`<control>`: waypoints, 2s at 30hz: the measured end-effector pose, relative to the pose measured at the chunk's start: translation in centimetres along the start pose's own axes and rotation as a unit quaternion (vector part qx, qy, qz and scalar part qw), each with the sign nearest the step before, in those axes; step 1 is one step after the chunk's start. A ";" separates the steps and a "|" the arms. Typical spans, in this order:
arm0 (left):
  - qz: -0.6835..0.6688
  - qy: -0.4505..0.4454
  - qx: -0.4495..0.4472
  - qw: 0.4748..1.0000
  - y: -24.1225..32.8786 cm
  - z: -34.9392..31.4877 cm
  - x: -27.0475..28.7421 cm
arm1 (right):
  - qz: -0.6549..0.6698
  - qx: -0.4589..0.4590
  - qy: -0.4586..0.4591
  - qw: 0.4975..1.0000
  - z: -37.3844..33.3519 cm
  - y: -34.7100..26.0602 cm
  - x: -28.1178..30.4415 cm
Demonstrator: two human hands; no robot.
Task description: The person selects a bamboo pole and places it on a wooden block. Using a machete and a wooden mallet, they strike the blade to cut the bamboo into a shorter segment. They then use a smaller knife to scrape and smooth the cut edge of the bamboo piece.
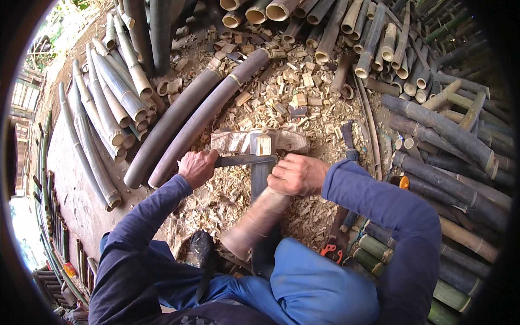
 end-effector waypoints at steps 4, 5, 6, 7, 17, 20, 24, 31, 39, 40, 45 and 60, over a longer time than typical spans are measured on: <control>0.001 0.004 -0.003 1.000 0.2 0.4 -0.2 | -0.065 -0.171 -0.154 0.971 -2.7 5.9 -2.0; 0.004 0.010 0.002 1.000 -0.4 0.2 -0.4 | -0.046 -0.157 -0.157 0.974 -1.2 4.9 -1.3; 0.001 0.010 0.003 1.000 -0.4 -0.2 -0.3 | -0.022 -0.146 -0.162 0.976 -0.2 3.3 -1.0; -0.001 0.015 0.002 1.000 -0.3 -0.1 0.0 | 0.040 -0.074 -0.087 0.993 0.4 1.5 -0.5; 0.009 -0.005 0.009 1.000 0.0 0.4 0.1 | 0.042 0.019 0.072 0.996 1.3 1.4 -0.2; 0.007 0.018 0.001 1.000 0.4 1.2 -0.5 | -0.112 -0.139 -0.088 0.980 -2.9 7.1 -1.3; 0.008 0.009 0.018 1.000 -0.8 0.1 -0.9 | 0.033 -0.060 -0.027 0.997 0.2 3.5 -0.2; -0.012 0.016 0.010 1.000 -0.2 1.2 -0.6 | -0.080 -0.178 -0.170 0.966 -3.0 6.1 -0.7; -0.511 -0.144 0.055 0.846 -3.3 4.6 -1.0 | 0.238 -0.239 -0.084 0.938 -0.5 -5.1 1.3; -0.647 -0.155 0.156 0.730 -3.4 5.2 -1.2 | 0.294 -0.292 -0.053 0.909 -0.9 -5.9 2.0; -0.293 0.070 -0.014 0.954 -8.8 7.1 -1.0 | 0.441 -0.438 0.133 0.772 -1.8 -5.2 3.2; -0.101 -0.066 -0.043 0.992 -5.2 6.7 5.7 | 0.490 -0.535 0.284 0.627 -1.7 0.4 6.0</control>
Point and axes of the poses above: each hand's wrist, its own z-axis towards the middle knuckle, its own x-axis out of the back of the hand, y = z × x, the point moved 4 cm from there along z, towards the middle knuckle, and after that the axes turned 3 degrees about x, right-handed, at the moved point
